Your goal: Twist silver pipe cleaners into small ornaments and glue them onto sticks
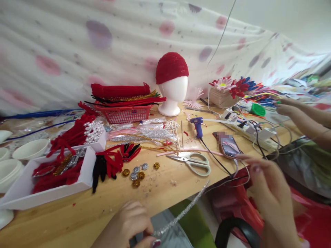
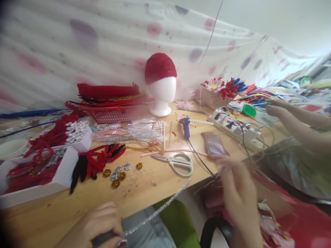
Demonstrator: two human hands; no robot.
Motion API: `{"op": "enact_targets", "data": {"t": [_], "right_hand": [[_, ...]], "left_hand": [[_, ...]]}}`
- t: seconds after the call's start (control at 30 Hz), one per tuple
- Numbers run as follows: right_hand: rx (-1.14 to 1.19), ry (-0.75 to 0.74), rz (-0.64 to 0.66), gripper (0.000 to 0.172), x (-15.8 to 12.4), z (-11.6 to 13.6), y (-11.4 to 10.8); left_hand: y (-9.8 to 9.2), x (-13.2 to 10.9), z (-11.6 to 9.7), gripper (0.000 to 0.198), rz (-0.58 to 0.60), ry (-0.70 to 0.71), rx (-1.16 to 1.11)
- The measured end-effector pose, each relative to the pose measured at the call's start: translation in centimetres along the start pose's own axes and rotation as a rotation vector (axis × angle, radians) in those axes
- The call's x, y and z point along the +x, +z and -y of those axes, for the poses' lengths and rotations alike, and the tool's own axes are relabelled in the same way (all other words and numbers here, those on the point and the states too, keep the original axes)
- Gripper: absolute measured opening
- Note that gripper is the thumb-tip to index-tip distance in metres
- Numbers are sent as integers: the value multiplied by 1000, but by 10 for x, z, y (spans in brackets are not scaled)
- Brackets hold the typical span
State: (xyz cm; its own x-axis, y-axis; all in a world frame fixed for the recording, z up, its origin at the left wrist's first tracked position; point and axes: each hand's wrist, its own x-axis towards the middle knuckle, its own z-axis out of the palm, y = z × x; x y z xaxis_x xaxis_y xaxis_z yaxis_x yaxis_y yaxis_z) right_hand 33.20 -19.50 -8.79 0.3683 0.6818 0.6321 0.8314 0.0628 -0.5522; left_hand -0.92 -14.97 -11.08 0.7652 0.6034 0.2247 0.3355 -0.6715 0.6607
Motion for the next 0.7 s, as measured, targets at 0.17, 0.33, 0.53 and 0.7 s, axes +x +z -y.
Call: {"op": "enact_targets", "data": {"t": [0.17, 0.33, 0.53, 0.7], "right_hand": [[383, -334, 733, 8, -56, 99, 41], [546, -118, 630, 13, -78, 127, 72], [598, 66, 508, 18, -101, 142, 99], [734, 165, 479, 21, -100, 141, 103]], "left_hand": [[-3, 10, -12, 22, -69, -19, -195], [6, 8, -14, 26, -526, -154, -666], [52, 23, -20, 24, -1121, -481, -1228], [56, 20, -21, 16, -1080, -448, -963]]}}
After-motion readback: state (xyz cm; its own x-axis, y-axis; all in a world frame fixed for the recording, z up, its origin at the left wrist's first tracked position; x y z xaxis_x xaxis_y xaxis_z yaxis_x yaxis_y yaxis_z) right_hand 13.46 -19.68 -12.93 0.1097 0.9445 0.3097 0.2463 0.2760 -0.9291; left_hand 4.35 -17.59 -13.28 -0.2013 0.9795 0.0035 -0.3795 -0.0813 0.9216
